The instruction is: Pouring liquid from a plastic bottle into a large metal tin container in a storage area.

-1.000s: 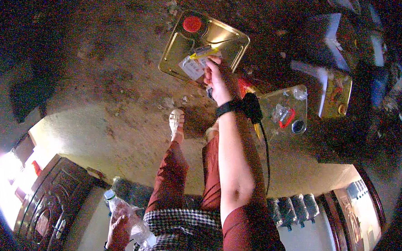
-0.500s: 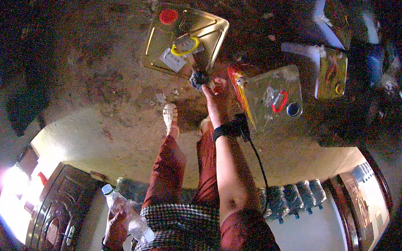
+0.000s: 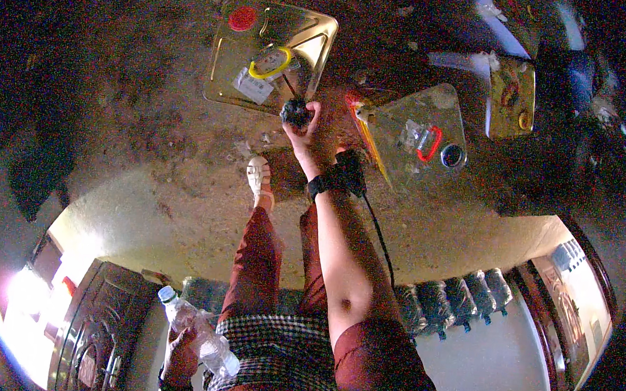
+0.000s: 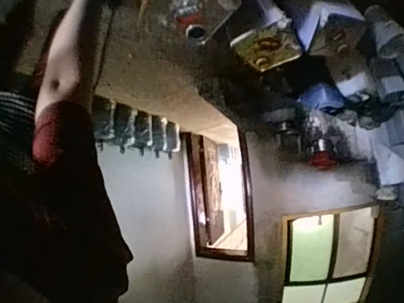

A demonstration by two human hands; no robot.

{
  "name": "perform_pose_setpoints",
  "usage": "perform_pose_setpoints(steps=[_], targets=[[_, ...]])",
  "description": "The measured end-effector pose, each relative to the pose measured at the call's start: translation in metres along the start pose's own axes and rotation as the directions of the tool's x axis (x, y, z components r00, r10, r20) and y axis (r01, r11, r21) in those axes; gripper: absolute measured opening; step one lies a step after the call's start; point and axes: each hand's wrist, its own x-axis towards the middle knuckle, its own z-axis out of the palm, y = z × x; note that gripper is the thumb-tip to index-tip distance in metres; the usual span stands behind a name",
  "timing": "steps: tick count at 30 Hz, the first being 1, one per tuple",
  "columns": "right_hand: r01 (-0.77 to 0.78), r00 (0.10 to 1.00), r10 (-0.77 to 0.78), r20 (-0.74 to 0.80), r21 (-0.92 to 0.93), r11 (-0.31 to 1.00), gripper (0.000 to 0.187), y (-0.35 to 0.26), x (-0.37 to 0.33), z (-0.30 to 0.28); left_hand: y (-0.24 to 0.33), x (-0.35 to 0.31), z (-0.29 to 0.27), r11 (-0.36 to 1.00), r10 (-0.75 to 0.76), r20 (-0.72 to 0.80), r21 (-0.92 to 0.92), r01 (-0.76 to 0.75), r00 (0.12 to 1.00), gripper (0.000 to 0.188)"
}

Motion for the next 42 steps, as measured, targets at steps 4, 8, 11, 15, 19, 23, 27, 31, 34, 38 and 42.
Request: perform_pose_setpoints(steps=[4,8,11,15,19,23,27,31,34,38,42], targets=[[0.061,0.994,-0.068,-0.085,-0.082,0.995,0.057,0.004,0.004,0.005,-0.009,0.003,-0.011,0.995,0.063,0.013,0.083,-0.064,0.998,0.058],[0.135,0.980,-0.155,-0.128,-0.149,0.980,0.055,0.006,0.005,0.008,-0.009,0.003,-0.007,0.999,0.017,-0.062,0.032,-0.015,0.998,0.056],[0.102,0.983,-0.120,-0.140,-0.130,0.986,0.053,0.002,0.000,0.013,-0.007,0.002,-0.002,0.999,0.024,-0.043,0.033,-0.023,0.999,0.057],[0.177,0.955,-0.223,-0.194,-0.229,0.957,0.051,0.010,-0.002,0.015,0.000,-0.002,0.012,1.000,0.001,-0.005,0.026,-0.001,1.000,0.057],[0.177,0.951,-0.232,-0.206,-0.256,0.951,0.046,0.007,-0.012,0.015,-0.006,0.001,-0.001,0.998,0.013,-0.006,0.064,-0.013,1.000,0.057],[-0.015,0.993,-0.012,-0.115,-0.232,0.973,0.043,0.010,-0.050,0.011,-0.006,-0.002,0.003,0.998,0.036,-0.020,0.052,-0.035,0.999,0.057],[-0.258,0.966,0.240,0.097,0.442,0.859,0.042,0.040,-0.076,-0.002,-0.004,-0.001,0.014,0.997,0.020,0.017,0.080,-0.021,1.000,0.056],[-0.509,0.833,0.541,0.117,0.548,0.664,0.029,0.027,-0.084,-0.014,-0.006,-0.002,0.015,0.997,0.014,-0.023,0.080,-0.012,1.000,0.057],[-0.574,0.762,0.597,0.251,0.689,0.443,0.018,0.021,-0.073,-0.027,-0.009,0.000,0.011,0.993,0.026,0.022,0.116,-0.028,0.999,0.058],[-0.484,0.762,0.579,0.291,0.850,0.210,0.010,0.017,-0.061,-0.036,-0.006,0.000,0.018,0.989,0.032,0.028,0.141,-0.036,0.999,0.059],[-0.385,0.799,0.495,0.342,0.923,-0.016,0.009,0.024,-0.052,-0.050,-0.006,-0.001,0.024,0.992,0.022,0.026,0.122,-0.025,0.999,0.060]])
